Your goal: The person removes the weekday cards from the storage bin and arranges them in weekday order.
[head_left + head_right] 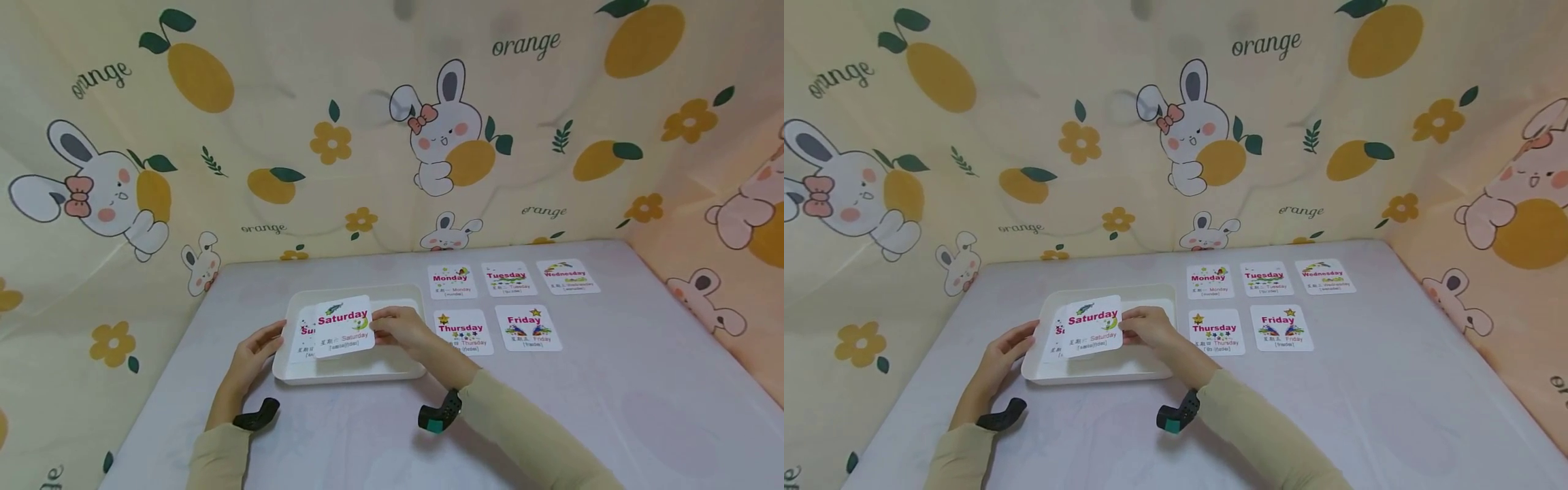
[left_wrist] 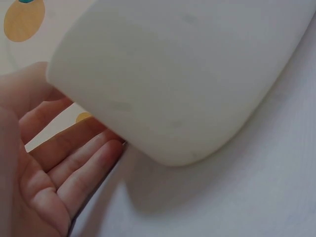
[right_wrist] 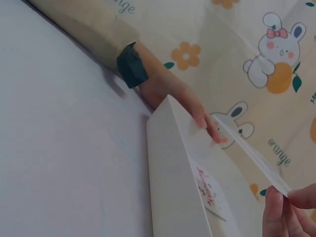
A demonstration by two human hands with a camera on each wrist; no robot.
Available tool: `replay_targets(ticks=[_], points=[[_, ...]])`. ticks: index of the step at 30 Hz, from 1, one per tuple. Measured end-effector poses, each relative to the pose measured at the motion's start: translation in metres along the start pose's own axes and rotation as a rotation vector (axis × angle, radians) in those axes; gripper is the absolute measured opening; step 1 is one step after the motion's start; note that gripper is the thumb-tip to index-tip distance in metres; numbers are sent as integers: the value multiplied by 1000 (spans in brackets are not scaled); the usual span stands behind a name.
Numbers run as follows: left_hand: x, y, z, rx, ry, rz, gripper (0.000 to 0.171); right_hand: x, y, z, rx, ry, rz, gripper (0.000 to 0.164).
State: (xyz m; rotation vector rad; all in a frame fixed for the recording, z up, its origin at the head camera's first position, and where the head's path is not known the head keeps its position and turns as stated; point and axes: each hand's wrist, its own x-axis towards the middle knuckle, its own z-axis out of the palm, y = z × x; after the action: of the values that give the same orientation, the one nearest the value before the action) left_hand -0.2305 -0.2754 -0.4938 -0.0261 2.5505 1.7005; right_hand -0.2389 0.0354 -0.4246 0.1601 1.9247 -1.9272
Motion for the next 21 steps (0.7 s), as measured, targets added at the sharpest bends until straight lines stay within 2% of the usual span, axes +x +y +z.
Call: replay_targets(ticks=[5,10,14,21], points=[[0,1,1,6,0,-9,56,-7,-2,-8,-17,-26,-20,24],[0,-1,1,-22,-15,20,54,-13,-2,-15,-28,-44,-27,26],[-1,-2,0,-39,-29,43,53,-15,-2,-21,-34,-44,-18,26],[0,-1,1,-40,-23,42,51,-22,-5,-31,-49,-42,-11,28]])
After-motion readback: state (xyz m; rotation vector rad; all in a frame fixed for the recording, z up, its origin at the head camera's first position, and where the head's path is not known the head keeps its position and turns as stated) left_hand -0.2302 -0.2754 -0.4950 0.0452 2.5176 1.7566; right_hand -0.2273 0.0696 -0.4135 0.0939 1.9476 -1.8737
